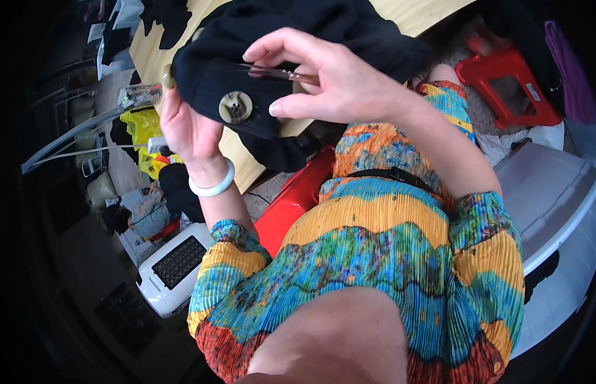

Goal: Inspecting black garments and using thread nippers to trim excess threads around eyelets and seams.

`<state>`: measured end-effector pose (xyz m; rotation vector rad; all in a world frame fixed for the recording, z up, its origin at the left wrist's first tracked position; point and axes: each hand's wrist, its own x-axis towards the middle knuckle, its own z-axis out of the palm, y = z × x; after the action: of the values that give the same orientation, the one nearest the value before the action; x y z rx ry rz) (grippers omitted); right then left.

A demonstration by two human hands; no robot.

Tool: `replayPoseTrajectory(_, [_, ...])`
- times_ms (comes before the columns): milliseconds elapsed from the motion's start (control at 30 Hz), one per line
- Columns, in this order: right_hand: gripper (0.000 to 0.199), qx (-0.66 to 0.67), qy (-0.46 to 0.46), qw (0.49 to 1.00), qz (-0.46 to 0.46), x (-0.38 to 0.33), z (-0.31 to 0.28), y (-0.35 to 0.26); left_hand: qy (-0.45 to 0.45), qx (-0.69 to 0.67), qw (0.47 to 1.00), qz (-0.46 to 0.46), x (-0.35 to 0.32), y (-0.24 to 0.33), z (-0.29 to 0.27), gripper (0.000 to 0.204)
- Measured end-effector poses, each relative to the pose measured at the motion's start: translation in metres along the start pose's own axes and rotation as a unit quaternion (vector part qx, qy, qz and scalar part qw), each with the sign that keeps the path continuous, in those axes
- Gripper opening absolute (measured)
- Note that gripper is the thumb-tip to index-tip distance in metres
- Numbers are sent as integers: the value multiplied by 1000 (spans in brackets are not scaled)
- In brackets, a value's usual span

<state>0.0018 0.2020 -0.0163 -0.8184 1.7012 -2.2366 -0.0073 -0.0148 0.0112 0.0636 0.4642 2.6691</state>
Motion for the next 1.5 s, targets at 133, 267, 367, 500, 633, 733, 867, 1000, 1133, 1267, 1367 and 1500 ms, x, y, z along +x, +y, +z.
replayPoseTrajectory(133, [38, 82, 61, 995, 11, 6, 10, 26, 48, -20, 998, -20, 22, 1, -27, 37])
replayPoseTrajectory(267, [32, 64, 107, 991, 51, 8, 9, 23, 22, -39, 998, -34, 25, -1, -44, 42])
replayPoseTrajectory(367, [32, 38, 118, 991, 55, 8, 7, 24, 115, 117, 986, 12, 19, -16, -32, 45])
replayPoseTrajectory(500, [31, 36, 140, 988, 48, 8, 6, 25, 125, 188, 974, 8, 4, -27, -22, 39])
replayPoseTrajectory(633, [31, 5, 142, 988, 53, 8, 5, 21, 131, 265, 955, -17, -7, -28, -16, 26])
replayPoseTrajectory(733, [31, -21, 126, 991, 42, 7, -1, 18, 136, 322, 936, -32, -3, -27, -17, 22])
replayPoseTrajectory(867, [33, -11, 166, 986, -2, 6, -4, 18, 149, 192, 969, -51, 7, -38, -15, 17])
replayPoseTrajectory(1000, [41, -205, 184, 958, -81, 0, 2, 4, 146, 110, 983, -36, 15, -51, -18, 15])
replayPoseTrajectory(1133, [36, -270, 177, 938, -129, 1, -1, 14, 143, 137, 979, -45, 23, -64, -14, 16])
replayPoseTrajectory(1267, [32, -273, 210, 933, -107, -1, -7, 12, 112, 139, 982, -68, 30, -65, -17, 15])
replayPoseTrajectory(1367, [32, -354, 162, 903, -183, 1, -12, 2, 110, 144, 982, -55, 32, -67, -11, 15])
replayPoseTrajectory(1500, [30, -411, 151, 872, -217, 16, -31, -17, 64, 125, 988, -57, 31, -68, -15, 18])
